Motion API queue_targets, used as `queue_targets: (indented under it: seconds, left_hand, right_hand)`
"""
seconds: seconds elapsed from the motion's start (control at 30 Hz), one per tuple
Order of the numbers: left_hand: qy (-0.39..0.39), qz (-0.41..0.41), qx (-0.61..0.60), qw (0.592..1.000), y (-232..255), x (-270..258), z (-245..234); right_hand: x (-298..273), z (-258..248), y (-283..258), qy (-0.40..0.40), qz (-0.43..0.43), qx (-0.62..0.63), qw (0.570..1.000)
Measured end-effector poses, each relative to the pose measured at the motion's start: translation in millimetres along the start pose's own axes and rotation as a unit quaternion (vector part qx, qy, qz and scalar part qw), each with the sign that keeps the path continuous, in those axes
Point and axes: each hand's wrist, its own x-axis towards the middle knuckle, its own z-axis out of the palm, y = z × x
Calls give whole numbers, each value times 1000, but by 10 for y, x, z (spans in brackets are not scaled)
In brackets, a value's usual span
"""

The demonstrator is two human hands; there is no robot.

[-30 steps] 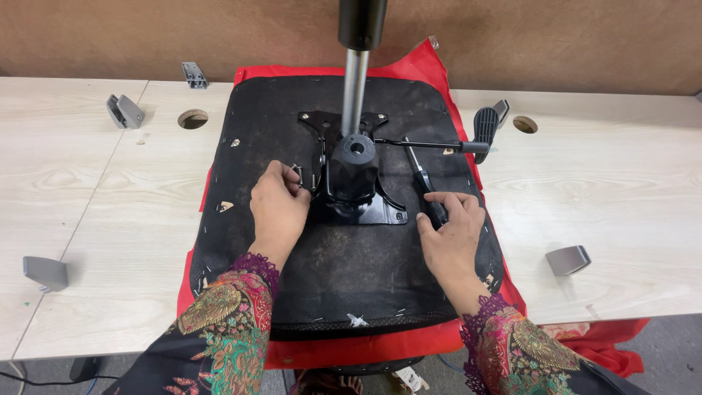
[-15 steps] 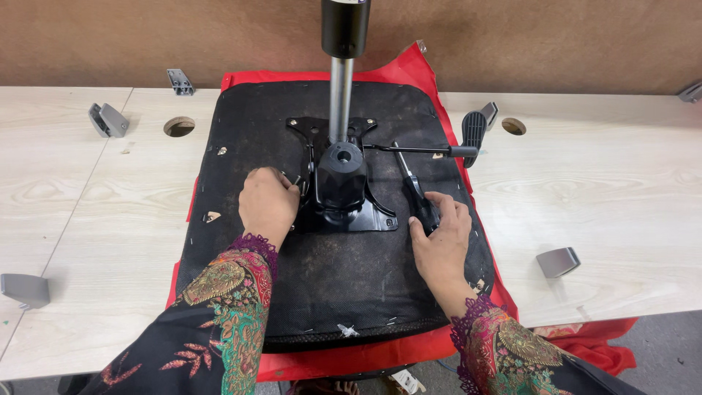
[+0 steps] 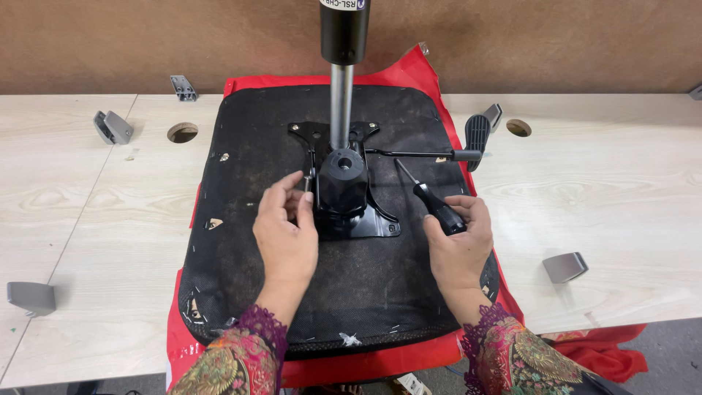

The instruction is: The person attaches a chair base to an inverted chair seat using a screwdriver and multiple screws. They insert each screw into the base plate and tighten it to secure the base to the seat.

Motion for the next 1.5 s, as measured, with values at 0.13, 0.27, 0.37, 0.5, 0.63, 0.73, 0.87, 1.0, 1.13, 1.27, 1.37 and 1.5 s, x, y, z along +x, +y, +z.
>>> queue_targets:
  seconds: [0.13, 0.27, 0.37, 0.5, 0.63, 0.73, 0.87, 1.0, 1.13, 1.27, 1.37, 1.5]
  left_hand:
    - [-36, -27, -14, 999, 124, -170, 95]
    - [-38, 35, -54, 997, 120, -218, 145]
    - [-54, 48, -65, 995, 129, -241, 138]
    - [-95, 67, -75, 990, 204, -328, 171]
    - [-158, 45, -46, 985, 293, -387, 236]
    - [-193, 63, -60, 977, 327, -399, 301]
    - [-233, 46, -61, 970, 285, -358, 383]
    - [-253, 42, -25, 966, 185, -324, 479]
    - [-237, 36, 29, 970, 75, -282, 536]
    - [-235, 11, 18, 972, 10, -272, 542]
    - [-235, -9, 8, 972, -16, -260, 569]
    - [-233, -9, -11, 972, -46, -230, 610]
  right_hand:
    - [138, -66, -93, 12, 53, 92, 994]
    - [329, -77, -167, 22, -26, 198, 980]
    - [441, -97, -261, 26, -56, 230, 971]
    - [524, -137, -398, 23, -71, 221, 972]
    - [547, -179, -507, -1, -79, 231, 970]
    - [542, -184, -561, -15, -82, 215, 973]
    - [514, -195, -594, -36, -90, 213, 972]
    - [487, -207, -588, -41, -91, 203, 974]
    - [473, -234, -567, -41, -91, 202, 974]
    - [443, -262, -562, -44, -89, 212, 972]
    - [423, -283, -567, -46, -88, 206, 974]
    - [401, -324, -560, -48, -90, 205, 973]
